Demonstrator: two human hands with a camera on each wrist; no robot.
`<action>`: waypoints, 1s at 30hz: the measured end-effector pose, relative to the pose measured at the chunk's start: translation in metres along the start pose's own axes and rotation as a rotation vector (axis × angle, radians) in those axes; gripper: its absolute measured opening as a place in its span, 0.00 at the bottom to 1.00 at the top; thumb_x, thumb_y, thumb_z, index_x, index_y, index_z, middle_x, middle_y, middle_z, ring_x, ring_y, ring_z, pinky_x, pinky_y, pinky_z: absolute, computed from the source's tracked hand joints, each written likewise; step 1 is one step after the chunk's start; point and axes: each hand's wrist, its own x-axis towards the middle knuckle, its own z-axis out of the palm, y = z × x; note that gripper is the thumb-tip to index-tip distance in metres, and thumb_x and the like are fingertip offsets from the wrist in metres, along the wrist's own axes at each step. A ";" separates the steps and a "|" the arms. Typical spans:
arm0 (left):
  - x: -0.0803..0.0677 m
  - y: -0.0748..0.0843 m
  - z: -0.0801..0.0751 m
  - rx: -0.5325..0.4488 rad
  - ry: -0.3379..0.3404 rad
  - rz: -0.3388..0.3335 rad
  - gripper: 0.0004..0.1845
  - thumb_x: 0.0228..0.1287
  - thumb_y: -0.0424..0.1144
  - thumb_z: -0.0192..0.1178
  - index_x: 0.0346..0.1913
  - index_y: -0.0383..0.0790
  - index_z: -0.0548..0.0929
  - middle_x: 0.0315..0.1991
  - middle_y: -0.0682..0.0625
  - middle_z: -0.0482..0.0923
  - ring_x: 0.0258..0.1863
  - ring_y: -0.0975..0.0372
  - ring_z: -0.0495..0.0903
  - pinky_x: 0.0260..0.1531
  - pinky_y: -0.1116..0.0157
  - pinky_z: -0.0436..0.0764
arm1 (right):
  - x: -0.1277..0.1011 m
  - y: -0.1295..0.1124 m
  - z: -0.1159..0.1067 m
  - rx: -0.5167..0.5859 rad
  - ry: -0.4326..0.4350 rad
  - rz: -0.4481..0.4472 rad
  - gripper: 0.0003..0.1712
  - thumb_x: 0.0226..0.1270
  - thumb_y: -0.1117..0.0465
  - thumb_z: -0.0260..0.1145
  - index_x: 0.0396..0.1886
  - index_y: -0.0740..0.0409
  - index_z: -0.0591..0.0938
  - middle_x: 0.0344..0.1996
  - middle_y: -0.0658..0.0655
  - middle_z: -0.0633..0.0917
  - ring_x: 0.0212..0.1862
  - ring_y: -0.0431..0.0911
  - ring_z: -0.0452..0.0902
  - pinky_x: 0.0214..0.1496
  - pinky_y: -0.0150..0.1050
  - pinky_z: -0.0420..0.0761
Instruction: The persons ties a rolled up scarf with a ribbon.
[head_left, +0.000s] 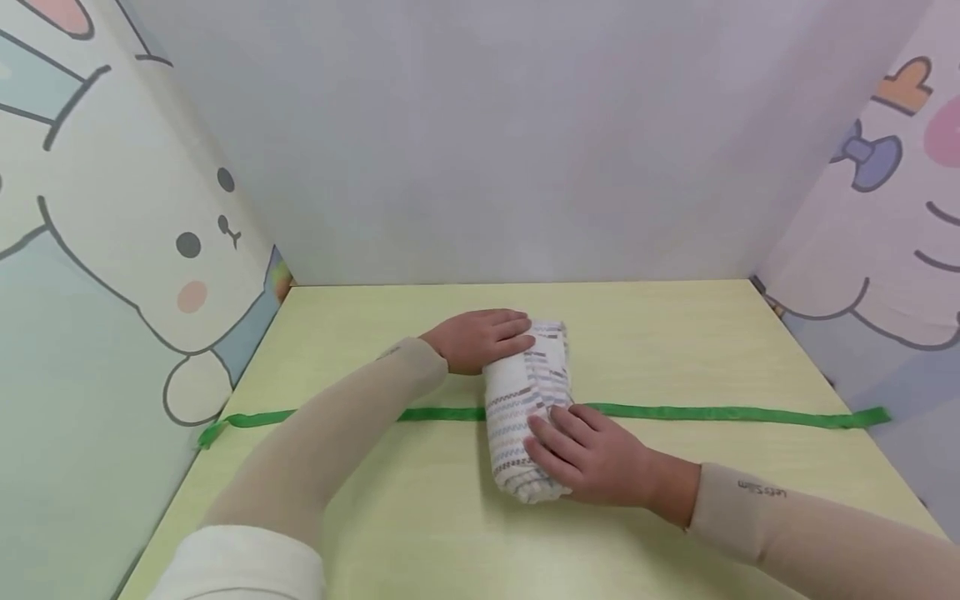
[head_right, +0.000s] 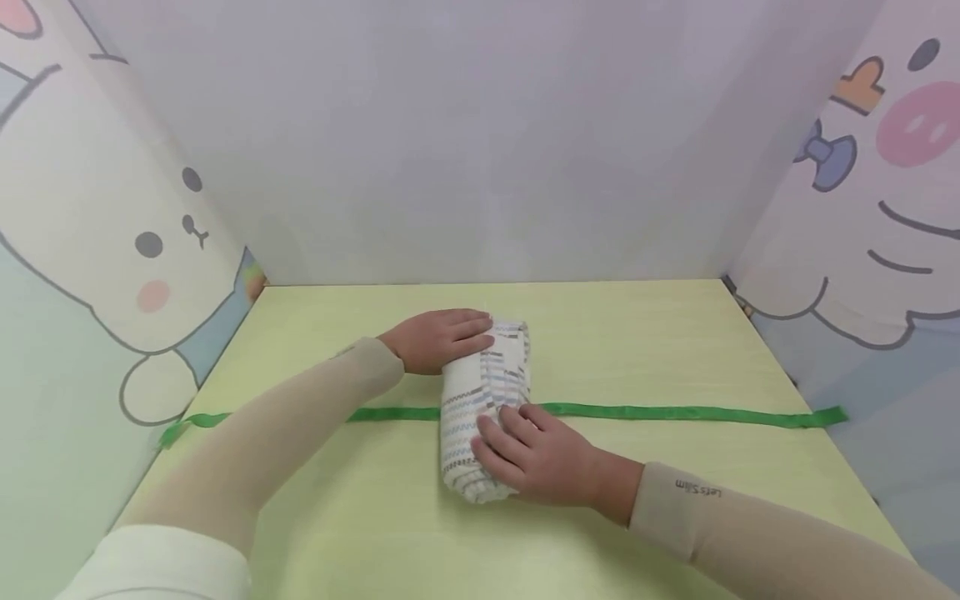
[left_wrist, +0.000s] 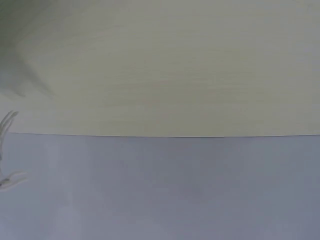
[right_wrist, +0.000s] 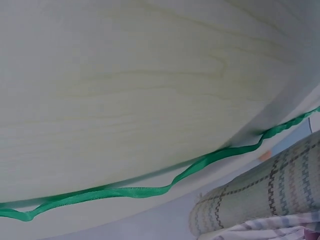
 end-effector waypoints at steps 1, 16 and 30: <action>0.001 0.001 0.001 0.002 -0.011 -0.003 0.29 0.70 0.42 0.68 0.70 0.40 0.73 0.69 0.41 0.74 0.70 0.48 0.71 0.70 0.55 0.69 | 0.000 -0.001 0.000 0.003 -0.006 0.002 0.20 0.80 0.51 0.52 0.59 0.58 0.79 0.58 0.60 0.84 0.50 0.54 0.83 0.46 0.46 0.86; 0.009 0.008 0.009 0.078 -0.313 -0.043 0.32 0.75 0.45 0.63 0.76 0.46 0.67 0.76 0.43 0.66 0.76 0.51 0.63 0.75 0.57 0.61 | -0.010 -0.009 0.016 0.082 -0.093 -0.030 0.22 0.83 0.52 0.45 0.60 0.59 0.77 0.58 0.60 0.82 0.50 0.53 0.79 0.47 0.46 0.84; 0.009 0.008 0.013 0.080 -0.351 -0.104 0.34 0.74 0.46 0.64 0.78 0.48 0.64 0.78 0.43 0.62 0.78 0.51 0.59 0.76 0.56 0.57 | -0.015 -0.004 0.020 0.173 -0.169 0.000 0.44 0.61 0.30 0.71 0.63 0.57 0.75 0.60 0.60 0.80 0.54 0.55 0.77 0.52 0.46 0.82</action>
